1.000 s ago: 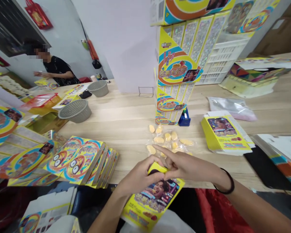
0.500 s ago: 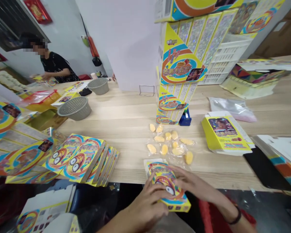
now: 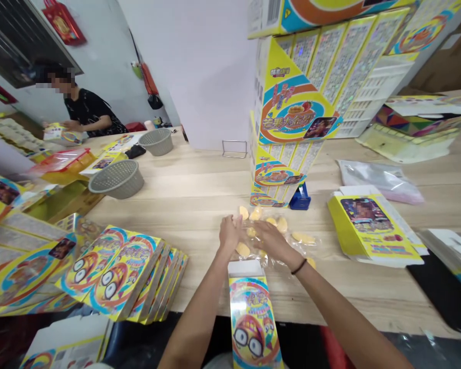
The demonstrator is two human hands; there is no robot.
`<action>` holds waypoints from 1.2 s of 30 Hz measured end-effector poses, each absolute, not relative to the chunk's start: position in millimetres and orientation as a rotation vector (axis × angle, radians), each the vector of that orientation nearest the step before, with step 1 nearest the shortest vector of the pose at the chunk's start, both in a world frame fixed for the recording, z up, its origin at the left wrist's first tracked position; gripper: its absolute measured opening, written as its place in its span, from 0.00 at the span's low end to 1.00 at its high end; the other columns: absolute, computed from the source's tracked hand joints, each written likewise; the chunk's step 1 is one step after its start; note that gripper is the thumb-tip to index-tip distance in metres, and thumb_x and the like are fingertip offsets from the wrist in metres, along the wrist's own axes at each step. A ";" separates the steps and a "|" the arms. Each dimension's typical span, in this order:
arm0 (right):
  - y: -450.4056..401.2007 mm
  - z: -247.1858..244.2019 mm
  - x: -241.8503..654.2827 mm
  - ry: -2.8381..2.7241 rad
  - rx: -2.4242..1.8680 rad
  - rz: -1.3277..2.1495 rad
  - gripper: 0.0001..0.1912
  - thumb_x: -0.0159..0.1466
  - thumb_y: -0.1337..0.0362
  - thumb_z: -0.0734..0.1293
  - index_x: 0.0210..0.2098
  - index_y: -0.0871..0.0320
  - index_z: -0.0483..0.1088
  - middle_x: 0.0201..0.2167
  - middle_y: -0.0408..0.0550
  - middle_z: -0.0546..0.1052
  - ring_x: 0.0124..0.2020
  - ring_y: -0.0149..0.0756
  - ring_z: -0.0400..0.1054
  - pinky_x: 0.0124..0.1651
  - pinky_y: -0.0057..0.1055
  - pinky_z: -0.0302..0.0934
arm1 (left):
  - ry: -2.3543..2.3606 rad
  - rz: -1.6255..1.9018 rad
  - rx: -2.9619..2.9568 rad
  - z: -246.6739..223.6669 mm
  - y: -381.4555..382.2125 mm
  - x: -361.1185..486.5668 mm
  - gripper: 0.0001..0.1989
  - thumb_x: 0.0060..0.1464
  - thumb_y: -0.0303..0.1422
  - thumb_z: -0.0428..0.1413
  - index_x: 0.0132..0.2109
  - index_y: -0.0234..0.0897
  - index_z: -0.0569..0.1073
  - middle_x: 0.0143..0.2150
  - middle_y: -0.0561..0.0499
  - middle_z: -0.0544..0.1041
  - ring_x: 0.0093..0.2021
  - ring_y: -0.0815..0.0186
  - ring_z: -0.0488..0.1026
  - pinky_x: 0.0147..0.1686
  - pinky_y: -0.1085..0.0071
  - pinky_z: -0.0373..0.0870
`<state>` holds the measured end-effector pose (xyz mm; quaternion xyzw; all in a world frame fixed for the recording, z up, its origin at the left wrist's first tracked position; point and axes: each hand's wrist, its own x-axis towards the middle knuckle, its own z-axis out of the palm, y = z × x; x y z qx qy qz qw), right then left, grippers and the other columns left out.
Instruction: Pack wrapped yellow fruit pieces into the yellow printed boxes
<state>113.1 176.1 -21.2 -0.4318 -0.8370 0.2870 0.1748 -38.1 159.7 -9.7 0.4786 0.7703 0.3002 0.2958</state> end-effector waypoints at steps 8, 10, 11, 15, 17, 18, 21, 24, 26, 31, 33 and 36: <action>193.8 -26.9 143.2 -2.088 -1.320 0.802 0.09 0.53 0.74 0.59 0.34 0.58 0.62 0.33 0.51 0.72 0.38 0.42 0.67 0.43 0.39 0.59 | 1.865 0.772 1.158 -20.1 242.8 -44.9 0.15 0.40 0.23 0.60 0.38 0.33 0.67 0.42 0.42 0.72 0.52 0.53 0.66 0.50 0.61 0.60; 190.6 -17.9 156.2 -1.967 -1.316 0.841 0.09 0.58 0.68 0.57 0.39 0.56 0.58 0.36 0.50 0.72 0.37 0.39 0.67 0.40 0.35 0.61 | 1.730 0.822 1.118 -13.5 234.1 -54.7 0.14 0.45 0.26 0.58 0.42 0.34 0.66 0.38 0.47 0.73 0.44 0.59 0.71 0.44 0.65 0.64; 188.2 -13.0 159.8 -1.882 -1.297 0.898 0.10 0.60 0.65 0.56 0.42 0.56 0.57 0.36 0.48 0.72 0.37 0.37 0.68 0.39 0.34 0.61 | 1.665 0.852 1.096 -9.0 226.9 -58.9 0.15 0.48 0.28 0.56 0.45 0.35 0.65 0.37 0.48 0.73 0.40 0.63 0.72 0.41 0.67 0.66; 171.7 6.9 151.2 -1.462 -1.184 1.328 0.18 0.60 0.53 0.62 0.46 0.56 0.61 0.25 0.41 0.69 0.29 0.33 0.65 0.34 0.31 0.60 | 1.384 1.002 0.998 15.0 183.0 -62.1 0.18 0.50 0.37 0.55 0.47 0.35 0.65 0.33 0.53 0.72 0.29 0.71 0.70 0.33 0.73 0.66; 160.2 17.0 137.4 -1.281 -1.077 1.520 0.17 0.58 0.49 0.64 0.36 0.57 0.65 0.18 0.37 0.62 0.21 0.29 0.57 0.26 0.28 0.54 | 1.215 1.092 0.936 30.0 156.4 -55.1 0.19 0.47 0.42 0.58 0.42 0.34 0.69 0.30 0.54 0.71 0.26 0.72 0.68 0.31 0.74 0.65; 154.2 22.2 130.1 -1.199 -1.002 1.596 0.18 0.58 0.48 0.64 0.30 0.57 0.64 0.16 0.35 0.58 0.18 0.26 0.52 0.23 0.27 0.50 | 1.135 1.120 0.917 37.9 143.5 -50.4 0.18 0.46 0.43 0.59 0.39 0.33 0.70 0.28 0.54 0.71 0.26 0.72 0.68 0.30 0.74 0.64; 137.5 37.2 112.8 -0.992 -0.774 1.792 0.23 0.58 0.44 0.62 0.22 0.57 0.58 0.14 0.32 0.47 0.15 0.23 0.39 0.18 0.24 0.40 | 0.986 1.150 0.939 59.8 111.9 -36.1 0.16 0.51 0.45 0.54 0.33 0.34 0.68 0.24 0.54 0.71 0.24 0.71 0.68 0.28 0.73 0.65; 123.8 48.6 106.3 -0.912 -0.634 1.919 0.23 0.57 0.41 0.61 0.25 0.57 0.61 0.12 0.30 0.45 0.14 0.22 0.35 0.17 0.23 0.36 | 0.950 1.239 0.917 72.6 94.4 -27.7 0.18 0.49 0.47 0.56 0.34 0.36 0.65 0.20 0.58 0.67 0.17 0.75 0.62 0.19 0.77 0.60; 115.8 53.1 106.6 -0.911 -0.567 1.963 0.25 0.55 0.39 0.61 0.28 0.57 0.63 0.12 0.29 0.45 0.13 0.21 0.34 0.16 0.23 0.35 | 0.968 1.279 0.840 75.5 89.1 -25.4 0.22 0.43 0.49 0.59 0.36 0.37 0.64 0.18 0.61 0.63 0.14 0.78 0.56 0.14 0.80 0.53; 100.5 58.7 108.1 -0.981 -0.604 1.937 0.25 0.58 0.41 0.60 0.26 0.58 0.65 0.12 0.31 0.48 0.13 0.22 0.39 0.17 0.24 0.39 | 1.021 1.271 0.746 80.2 81.1 -20.9 0.23 0.39 0.49 0.61 0.33 0.37 0.64 0.16 0.62 0.59 0.14 0.79 0.53 0.14 0.80 0.50; 97.0 60.4 106.4 -0.963 -0.620 1.913 0.25 0.58 0.41 0.60 0.23 0.58 0.64 0.11 0.32 0.49 0.13 0.22 0.39 0.17 0.25 0.39 | 1.027 1.266 0.760 84.2 77.3 -18.6 0.23 0.38 0.49 0.62 0.32 0.37 0.64 0.17 0.62 0.59 0.14 0.79 0.53 0.14 0.80 0.50; 93.3 63.0 103.2 -0.948 -0.632 1.896 0.26 0.59 0.42 0.59 0.19 0.58 0.61 0.11 0.33 0.49 0.13 0.23 0.41 0.17 0.25 0.40 | 1.043 1.262 0.785 89.0 73.3 -17.7 0.24 0.37 0.50 0.62 0.31 0.37 0.64 0.17 0.62 0.60 0.15 0.79 0.52 0.15 0.80 0.49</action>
